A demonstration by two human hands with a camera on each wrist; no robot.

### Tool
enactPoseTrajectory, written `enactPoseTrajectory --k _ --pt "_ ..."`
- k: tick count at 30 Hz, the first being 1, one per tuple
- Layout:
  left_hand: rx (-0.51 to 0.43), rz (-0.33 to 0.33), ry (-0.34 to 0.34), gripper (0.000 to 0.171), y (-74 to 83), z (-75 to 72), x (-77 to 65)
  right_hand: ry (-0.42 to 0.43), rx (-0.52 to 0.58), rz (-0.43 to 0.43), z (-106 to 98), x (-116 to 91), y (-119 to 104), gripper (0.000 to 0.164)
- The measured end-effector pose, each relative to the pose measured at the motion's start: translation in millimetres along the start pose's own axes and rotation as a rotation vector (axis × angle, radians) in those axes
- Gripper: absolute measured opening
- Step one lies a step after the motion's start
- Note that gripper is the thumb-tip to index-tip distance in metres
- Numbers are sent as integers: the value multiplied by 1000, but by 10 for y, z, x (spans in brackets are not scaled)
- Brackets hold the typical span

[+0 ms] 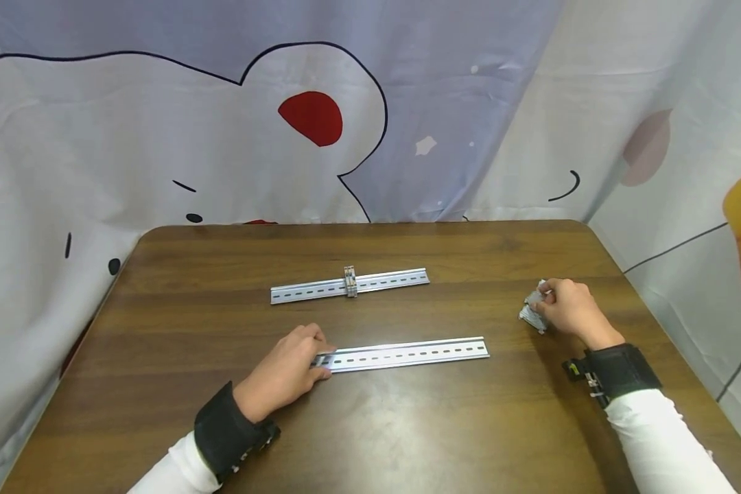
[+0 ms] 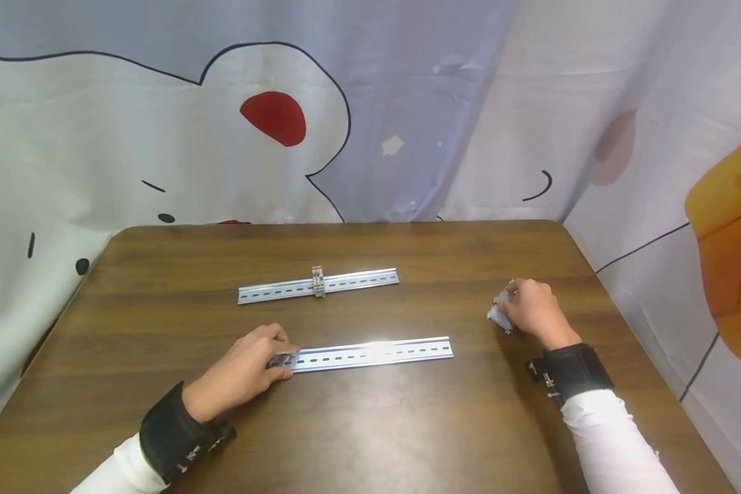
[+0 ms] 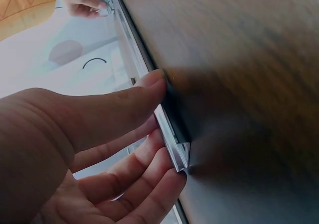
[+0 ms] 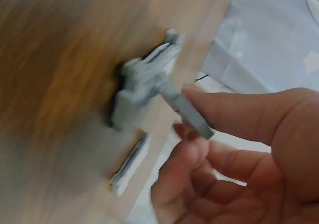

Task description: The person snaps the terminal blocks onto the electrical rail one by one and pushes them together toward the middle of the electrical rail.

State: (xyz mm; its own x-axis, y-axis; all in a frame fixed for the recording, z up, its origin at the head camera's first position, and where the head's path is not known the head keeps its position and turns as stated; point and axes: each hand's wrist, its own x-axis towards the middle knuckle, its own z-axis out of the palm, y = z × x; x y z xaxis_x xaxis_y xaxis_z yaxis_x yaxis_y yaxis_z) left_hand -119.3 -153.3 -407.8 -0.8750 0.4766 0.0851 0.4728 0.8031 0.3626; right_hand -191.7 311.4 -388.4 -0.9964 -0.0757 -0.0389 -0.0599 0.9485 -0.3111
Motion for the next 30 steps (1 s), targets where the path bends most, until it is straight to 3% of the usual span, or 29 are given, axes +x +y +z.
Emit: enactPoseTrajectory --k 6,11,15,21,25,30 --pt "18 -10 -4 35 6 -25 25 108 120 -83 -24 -165 -276 21" --pt "12 -16 -29 34 1 -55 52 -4 315 -113 59 -338 -577 16" --pt "1 1 -25 32 8 -84 96 -86 392 -93 171 -413 -689 17" --pt "16 15 -40 27 30 -106 172 -79 344 -81 327 -461 -697 27" --pt "26 23 -48 24 33 -104 185 -49 307 -55 384 -483 -745 23" --pt "24 7 -58 28 15 -78 165 -11 149 -84 421 -466 -917 17"
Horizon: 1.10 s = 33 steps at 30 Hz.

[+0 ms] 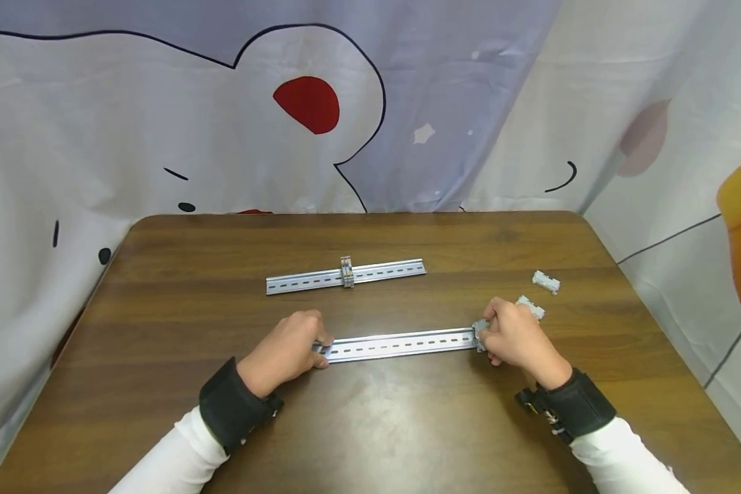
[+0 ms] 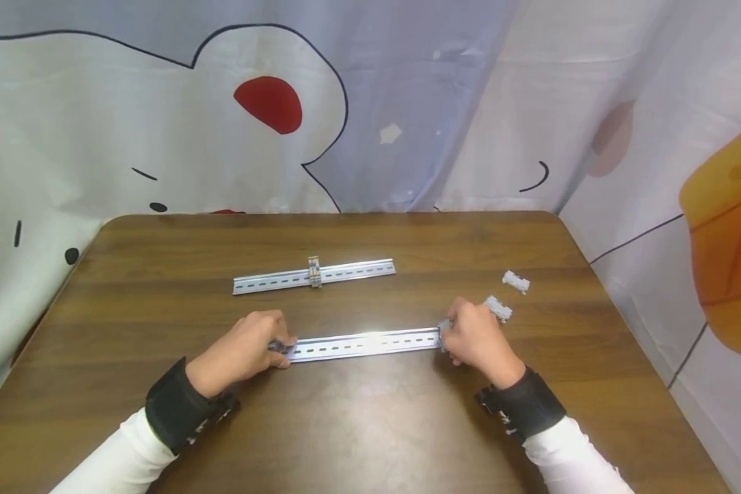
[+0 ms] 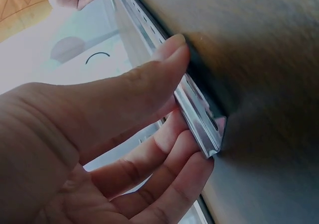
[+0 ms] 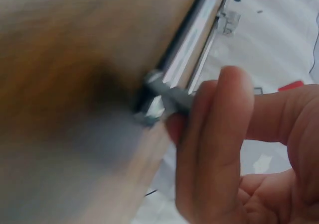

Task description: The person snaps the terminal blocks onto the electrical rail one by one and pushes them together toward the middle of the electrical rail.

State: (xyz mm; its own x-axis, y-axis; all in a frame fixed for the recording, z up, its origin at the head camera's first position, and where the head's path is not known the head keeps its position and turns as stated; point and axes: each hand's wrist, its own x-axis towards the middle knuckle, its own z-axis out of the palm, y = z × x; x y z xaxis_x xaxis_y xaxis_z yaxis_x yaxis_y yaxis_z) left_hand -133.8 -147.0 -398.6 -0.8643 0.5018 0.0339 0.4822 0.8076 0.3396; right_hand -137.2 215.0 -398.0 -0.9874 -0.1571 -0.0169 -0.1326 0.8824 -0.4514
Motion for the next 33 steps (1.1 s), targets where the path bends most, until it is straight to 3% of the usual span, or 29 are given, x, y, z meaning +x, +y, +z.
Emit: enactPoseTrajectory --k 3,7,10,14,19,22,25,28,33 --pt "-19 -20 -15 30 -9 -12 -8 3 -78 4 -1 32 -112 22" --pt "-46 -27 -22 31 -17 -26 4 -11 -103 33 -30 67 -179 28" --pt "-55 -30 -29 31 -40 -36 13 -27 -122 14 -11 133 -188 13" --pt "-59 -32 -23 30 -66 -30 -1 -78 -160 6 18 210 -212 34" --pt "-66 -17 -1 29 -44 -4 -32 -163 -204 5 -110 147 -169 18" --pt "-65 -3 6 29 -31 -4 -27 -226 -53 -52 -209 77 -47 29" --pt "-62 7 9 28 -32 2 -20 -339 247 -66 -258 27 102 37" --pt "-60 1 5 28 -44 -1 -28 -410 501 -13 -212 14 191 42" --pt "-55 -4 9 29 -47 15 -15 -390 671 53 -6 48 108 48"
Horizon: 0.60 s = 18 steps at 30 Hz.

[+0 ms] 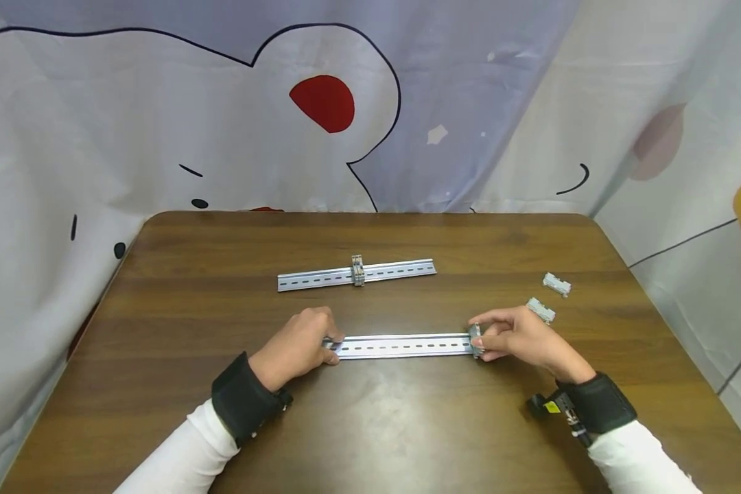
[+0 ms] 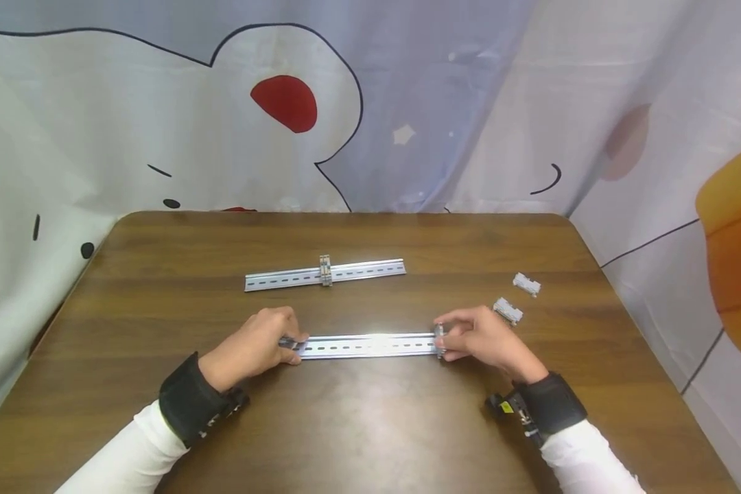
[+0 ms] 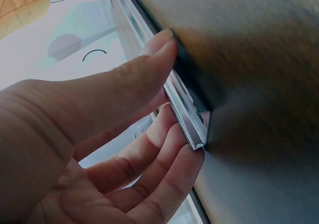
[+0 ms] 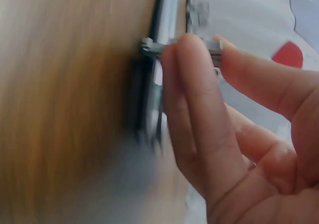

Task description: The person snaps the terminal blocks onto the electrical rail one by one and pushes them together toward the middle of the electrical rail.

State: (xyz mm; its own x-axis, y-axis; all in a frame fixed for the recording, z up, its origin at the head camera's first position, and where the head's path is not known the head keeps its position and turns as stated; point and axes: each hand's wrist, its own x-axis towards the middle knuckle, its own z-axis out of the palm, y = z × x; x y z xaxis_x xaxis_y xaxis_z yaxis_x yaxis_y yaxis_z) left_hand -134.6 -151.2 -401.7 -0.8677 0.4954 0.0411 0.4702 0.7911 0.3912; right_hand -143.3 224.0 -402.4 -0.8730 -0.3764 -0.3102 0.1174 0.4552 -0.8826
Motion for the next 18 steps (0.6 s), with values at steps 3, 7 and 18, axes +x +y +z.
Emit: enactPoseTrajectory --k 3,7,18 --pt "14 -3 -3 28 -19 -12 -7 9 33 2 168 118 -68 48" --pt "22 -13 9 27 -86 -52 -26 -12 70 4 342 286 -171 44" --pt "-18 -7 17 33 -152 -53 -21 -70 173 -70 1054 673 -451 47"
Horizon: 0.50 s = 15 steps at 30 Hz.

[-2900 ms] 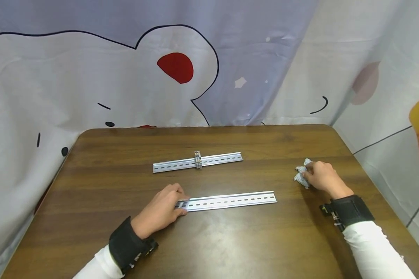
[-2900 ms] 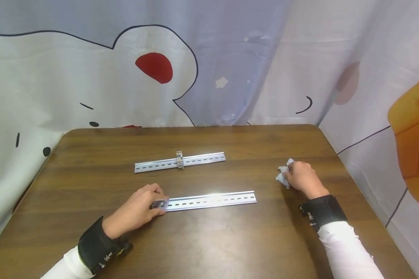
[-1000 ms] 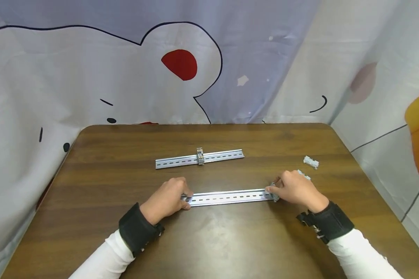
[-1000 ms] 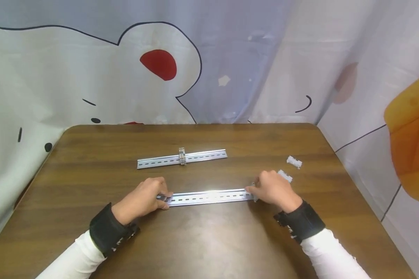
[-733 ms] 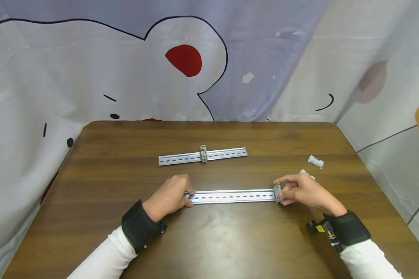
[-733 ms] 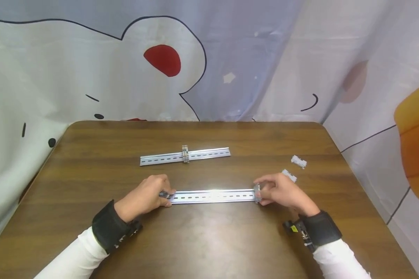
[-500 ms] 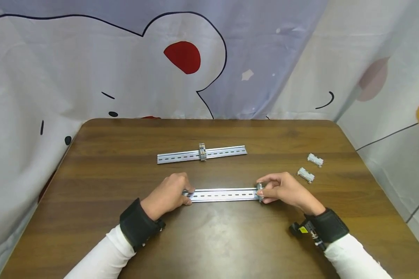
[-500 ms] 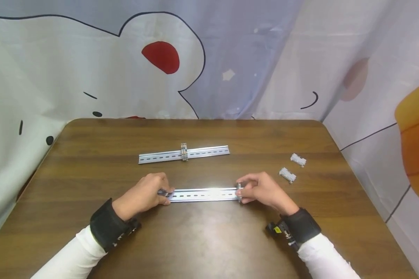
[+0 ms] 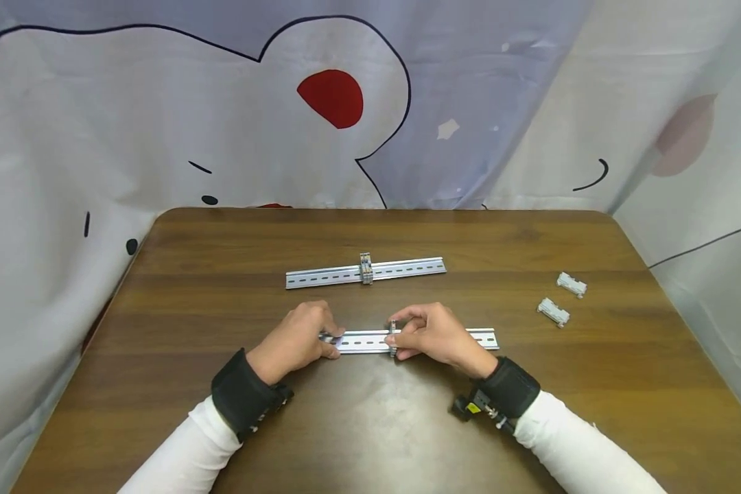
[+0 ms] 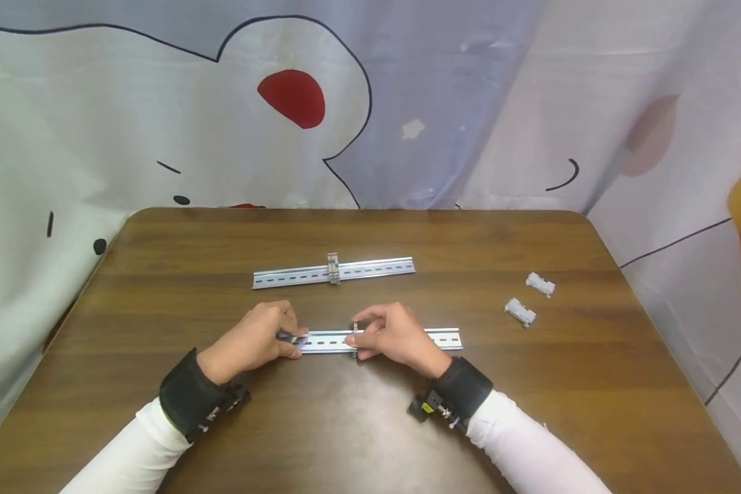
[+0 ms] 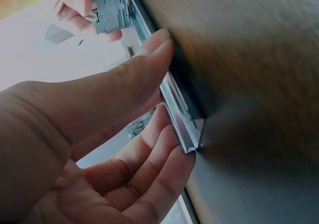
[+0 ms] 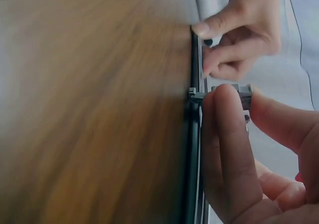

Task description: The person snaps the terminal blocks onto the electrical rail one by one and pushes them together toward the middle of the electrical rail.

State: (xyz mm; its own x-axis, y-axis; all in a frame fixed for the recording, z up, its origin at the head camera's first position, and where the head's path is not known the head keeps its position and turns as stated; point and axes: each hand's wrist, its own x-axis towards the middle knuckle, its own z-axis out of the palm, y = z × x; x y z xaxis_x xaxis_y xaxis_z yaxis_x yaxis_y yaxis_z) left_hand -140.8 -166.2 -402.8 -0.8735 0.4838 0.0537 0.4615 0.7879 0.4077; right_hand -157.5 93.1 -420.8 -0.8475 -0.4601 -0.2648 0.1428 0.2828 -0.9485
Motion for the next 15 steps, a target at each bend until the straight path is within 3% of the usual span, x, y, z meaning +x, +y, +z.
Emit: enactPoseTrajectory --k 3,6,10,12,15 --pt "-11 -4 -9 34 13 14 13 37 -70 -18 46 -11 -26 45" --pt "-16 -8 1 33 14 5 7 23 -118 -50 41 -24 -43 46" --pt "-30 -27 7 32 3 -11 -14 36 -187 -105 -90 -66 -38 49" --pt "-30 -29 5 33 -1 -9 -21 122 -321 -166 -259 -126 -7 44" --pt "-34 -33 -1 33 0 4 -27 338 -621 -258 -622 -264 83 35"
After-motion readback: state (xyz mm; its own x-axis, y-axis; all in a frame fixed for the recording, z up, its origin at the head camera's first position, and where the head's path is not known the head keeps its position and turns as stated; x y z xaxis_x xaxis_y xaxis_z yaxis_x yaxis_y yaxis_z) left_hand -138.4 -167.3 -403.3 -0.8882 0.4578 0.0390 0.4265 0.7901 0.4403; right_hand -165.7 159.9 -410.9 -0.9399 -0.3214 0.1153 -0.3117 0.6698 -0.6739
